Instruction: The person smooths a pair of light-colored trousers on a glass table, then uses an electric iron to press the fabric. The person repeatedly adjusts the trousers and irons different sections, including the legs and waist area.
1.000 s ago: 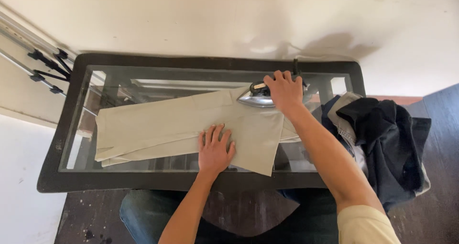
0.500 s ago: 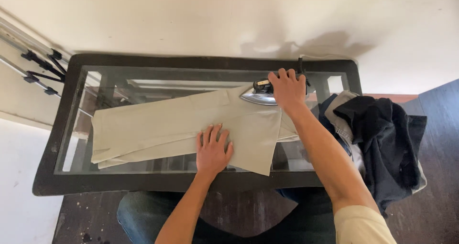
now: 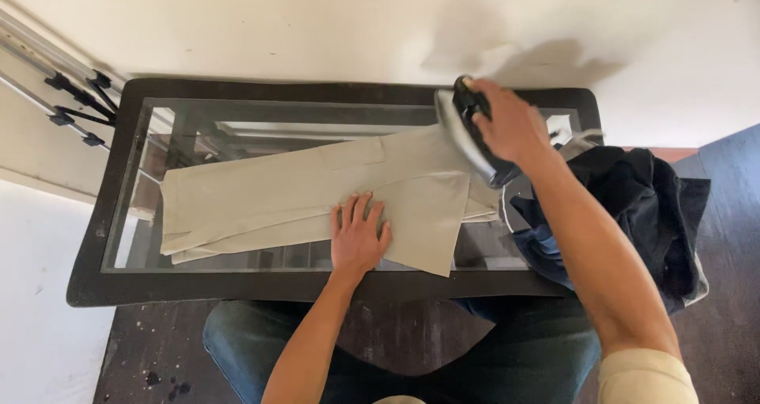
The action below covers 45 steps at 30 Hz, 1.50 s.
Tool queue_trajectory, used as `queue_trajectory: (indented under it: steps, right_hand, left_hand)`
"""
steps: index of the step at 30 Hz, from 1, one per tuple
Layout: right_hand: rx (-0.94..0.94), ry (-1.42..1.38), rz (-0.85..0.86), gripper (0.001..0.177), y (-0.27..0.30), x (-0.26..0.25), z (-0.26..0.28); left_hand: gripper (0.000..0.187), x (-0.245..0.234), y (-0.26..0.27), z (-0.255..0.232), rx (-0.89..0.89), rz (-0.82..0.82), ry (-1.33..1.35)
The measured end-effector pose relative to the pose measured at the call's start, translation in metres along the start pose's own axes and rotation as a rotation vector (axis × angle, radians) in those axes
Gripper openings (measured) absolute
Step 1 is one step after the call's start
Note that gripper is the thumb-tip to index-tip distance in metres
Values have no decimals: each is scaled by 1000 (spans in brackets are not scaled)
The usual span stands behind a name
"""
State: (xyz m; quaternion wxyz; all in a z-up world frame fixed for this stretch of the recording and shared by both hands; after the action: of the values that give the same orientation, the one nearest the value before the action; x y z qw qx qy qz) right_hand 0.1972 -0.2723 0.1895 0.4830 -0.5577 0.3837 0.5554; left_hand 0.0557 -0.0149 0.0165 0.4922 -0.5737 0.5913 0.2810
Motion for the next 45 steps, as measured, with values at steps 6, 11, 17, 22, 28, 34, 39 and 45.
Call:
queue_trajectory:
  steps: [6,11,17,22,28,34,39,45]
  right_hand:
    - [151,-116,267,55,5,82,43]
    - [195,-94,311,57,32,64,83]
    - [164,17,233,55,15,63,88]
    - [153,64,146,55,12,72,80]
    - [160,125,116,54,33,54,62]
    - [205,79,189,56,6,81,35]
    - [133,-14,132,52,4,83,39]
    - [-148,141,82,40,6,54,104]
  left_hand:
    - [41,-1,-1,1,-23,37,12]
    - [39,-5,-2,1,-14,20,20]
    - [39,-7,-5,-2,-19,46,24]
    - [40,-10,-4,-4,-50,109,41]
    - [39,1,-1,0,-56,71,39]
    - [40,6,0,8,-28,-51,52]
    - [32,0,5,18,1,-256,128]
    - [55,-36,35,153,-172,-202,-260]
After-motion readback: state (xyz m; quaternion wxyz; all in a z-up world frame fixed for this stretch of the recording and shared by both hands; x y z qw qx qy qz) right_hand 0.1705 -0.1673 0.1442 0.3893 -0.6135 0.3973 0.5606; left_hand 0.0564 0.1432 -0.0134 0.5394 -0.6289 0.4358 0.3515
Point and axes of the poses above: each hand's wrist, its own y-axis away from the middle knuckle, its own x-axis out of the palm, z = x × y, the point moved 6 cm from there along -y, towards the middle knuckle, and after that the axes turned 6 degrees about y, right-handed, at the moved point
